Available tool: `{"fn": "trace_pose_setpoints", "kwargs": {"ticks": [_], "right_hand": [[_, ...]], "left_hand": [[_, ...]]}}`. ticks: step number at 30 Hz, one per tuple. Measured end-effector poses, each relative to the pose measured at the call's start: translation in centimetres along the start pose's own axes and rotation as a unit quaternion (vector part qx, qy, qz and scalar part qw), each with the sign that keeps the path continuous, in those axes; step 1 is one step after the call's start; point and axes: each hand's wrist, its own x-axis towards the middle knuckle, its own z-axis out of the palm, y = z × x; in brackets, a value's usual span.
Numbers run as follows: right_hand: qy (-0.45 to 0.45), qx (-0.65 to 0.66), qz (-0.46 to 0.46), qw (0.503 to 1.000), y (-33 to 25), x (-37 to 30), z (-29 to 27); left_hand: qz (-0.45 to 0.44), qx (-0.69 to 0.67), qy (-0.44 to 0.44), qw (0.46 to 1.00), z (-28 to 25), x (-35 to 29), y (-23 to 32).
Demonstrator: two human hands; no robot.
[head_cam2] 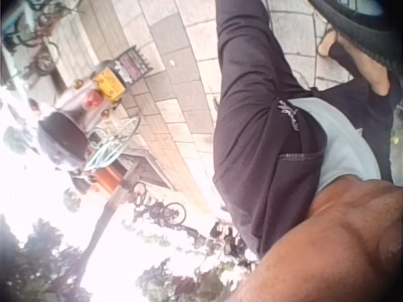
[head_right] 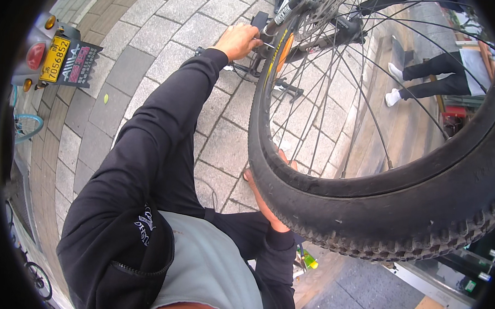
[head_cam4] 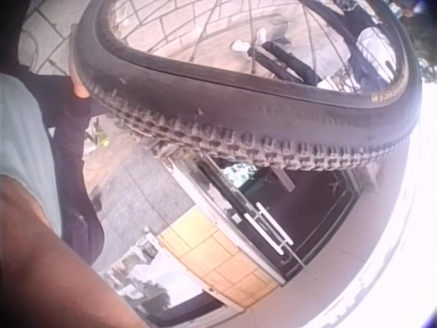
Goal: The person uses a red tire lever to pry the tire bead off the rim of a bicycle wheel. They rotate the wheel and repeat the prying action around the circumference to loosen the tire from the rim.
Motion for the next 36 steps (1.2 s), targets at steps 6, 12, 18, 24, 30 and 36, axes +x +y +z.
{"fn": "trace_pose_setpoints", "kwargs": {"ticks": [6, 12, 18, 24, 30, 36], "right_hand": [[-0.001, -0.008, -0.001, 1.000, 0.1, 0.0, 0.0], [-0.005, -0.017, -0.002, 1.000, 0.3, 0.0, -0.2], [-0.005, -0.022, -0.001, 1.000, 0.3, -0.1, -0.2], [-0.011, -0.028, -0.003, 1.000, 0.4, 0.1, -0.2], [-0.014, -0.034, -0.005, 0.999, 0.5, 0.2, 0.0], [-0.015, -0.039, -0.006, 0.999, 0.6, 0.1, 0.1]], "left_hand": [[-0.010, -0.019, -0.003, 1.000, 0.7, 0.2, -0.1], [-0.026, -0.023, -0.010, 0.999, 0.7, 0.2, 0.0], [-0.030, -0.015, -0.016, 0.999, 0.2, 0.1, 0.7], [-0.031, -0.029, -0.010, 0.999, -0.1, 0.1, 0.8], [-0.040, -0.036, -0.015, 0.998, -0.4, 0.1, 1.1], [-0.048, -0.044, -0.023, 0.998, -0.7, 0.0, 1.4]]}}
